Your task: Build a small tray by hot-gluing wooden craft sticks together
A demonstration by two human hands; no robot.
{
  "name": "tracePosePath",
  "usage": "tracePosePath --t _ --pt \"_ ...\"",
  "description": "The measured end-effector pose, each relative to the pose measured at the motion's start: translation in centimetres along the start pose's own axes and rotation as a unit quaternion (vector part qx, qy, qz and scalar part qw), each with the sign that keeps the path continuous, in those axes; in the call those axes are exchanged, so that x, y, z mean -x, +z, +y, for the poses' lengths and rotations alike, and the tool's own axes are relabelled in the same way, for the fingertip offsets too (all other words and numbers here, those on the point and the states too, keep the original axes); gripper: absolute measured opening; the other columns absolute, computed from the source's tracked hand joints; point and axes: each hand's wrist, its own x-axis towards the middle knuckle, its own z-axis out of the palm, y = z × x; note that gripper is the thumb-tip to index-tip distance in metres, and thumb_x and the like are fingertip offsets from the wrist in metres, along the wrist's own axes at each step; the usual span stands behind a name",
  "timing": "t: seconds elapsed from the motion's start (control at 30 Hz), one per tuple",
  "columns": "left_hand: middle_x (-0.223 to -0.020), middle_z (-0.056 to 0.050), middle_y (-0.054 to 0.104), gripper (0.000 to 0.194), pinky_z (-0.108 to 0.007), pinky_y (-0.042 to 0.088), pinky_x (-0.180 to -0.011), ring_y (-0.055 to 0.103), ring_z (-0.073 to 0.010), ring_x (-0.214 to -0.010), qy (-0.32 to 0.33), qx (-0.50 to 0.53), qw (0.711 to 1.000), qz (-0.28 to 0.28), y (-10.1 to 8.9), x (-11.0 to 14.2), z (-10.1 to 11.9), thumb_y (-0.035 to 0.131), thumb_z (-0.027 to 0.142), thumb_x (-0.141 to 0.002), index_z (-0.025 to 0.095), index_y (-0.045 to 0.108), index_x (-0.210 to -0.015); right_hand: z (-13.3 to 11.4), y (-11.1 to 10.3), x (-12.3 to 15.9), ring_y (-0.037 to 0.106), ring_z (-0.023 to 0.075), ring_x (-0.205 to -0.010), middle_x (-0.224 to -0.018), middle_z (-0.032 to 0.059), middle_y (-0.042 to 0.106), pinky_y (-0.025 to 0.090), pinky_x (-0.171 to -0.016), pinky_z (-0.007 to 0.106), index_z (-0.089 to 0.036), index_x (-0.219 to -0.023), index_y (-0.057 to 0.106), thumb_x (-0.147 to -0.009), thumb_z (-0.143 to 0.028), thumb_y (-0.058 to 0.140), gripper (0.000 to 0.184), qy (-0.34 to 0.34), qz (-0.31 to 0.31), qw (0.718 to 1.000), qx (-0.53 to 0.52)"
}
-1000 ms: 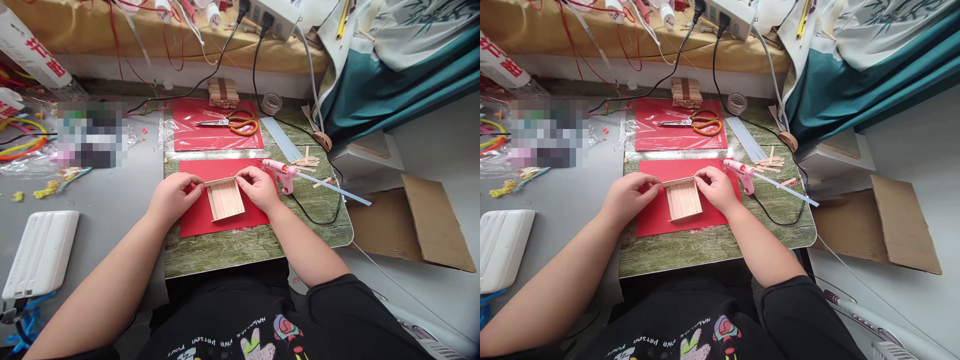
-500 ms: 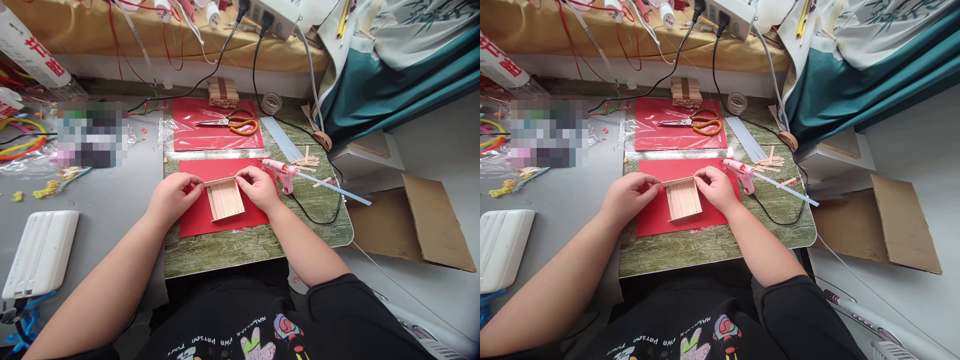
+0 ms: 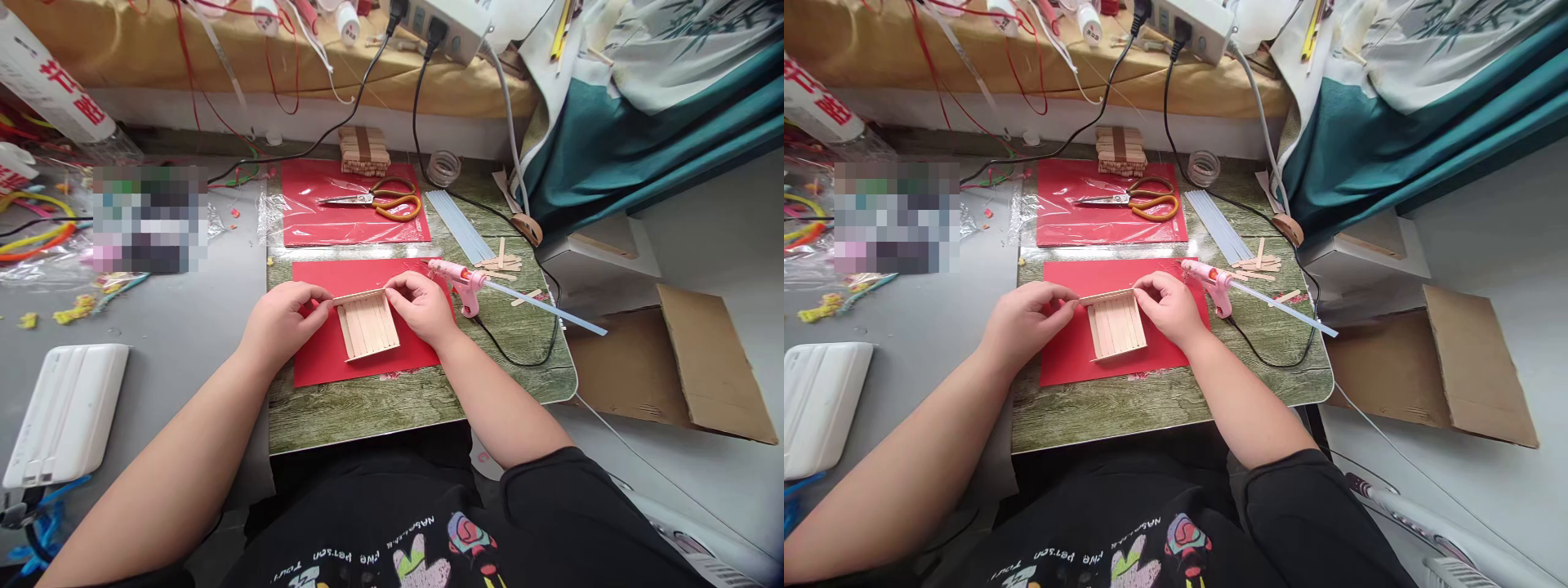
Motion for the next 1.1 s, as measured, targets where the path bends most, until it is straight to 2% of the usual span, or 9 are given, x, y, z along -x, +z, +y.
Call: tracePosePath --t 0.4,1.1 --pt "-0.095 -0.002 0.077 0.019 -0.033 0.051 -0.078 0.066 -0.0190 -0.082 -0.028 -0.014 0.999 -0.026 -0.13 -0.01 0.23 0.064 0.041 -0.095 0.025 0.075 -0.097 -0.13 -0.11 0.02 0.070 0.0222 -0.090 -0.095 0.0039 0.074 0.058 -0.082 0.039 -0.024 -0.095 0.074 -0.095 -0.032 0.070 0.008 0.007 -0.003 1.000 0.008" --pt "-0.092 -0.001 0.076 0.018 -0.033 0.049 -0.076 0.064 -0.0193 -0.082 -0.024 -0.021 0.999 -0.021 -0.09 0.01 0.21 0.063 0.039 -0.096 0.025 0.074 -0.093 -0.05 -0.15 -0.06 0.071 0.0221 -0.091 -0.095 0.0036 0.075 0.057 -0.084 0.039 -0.024 -0.094 0.074 -0.095 -0.029 0.070 0.006 0.007 -0.004 1.000 0.011"
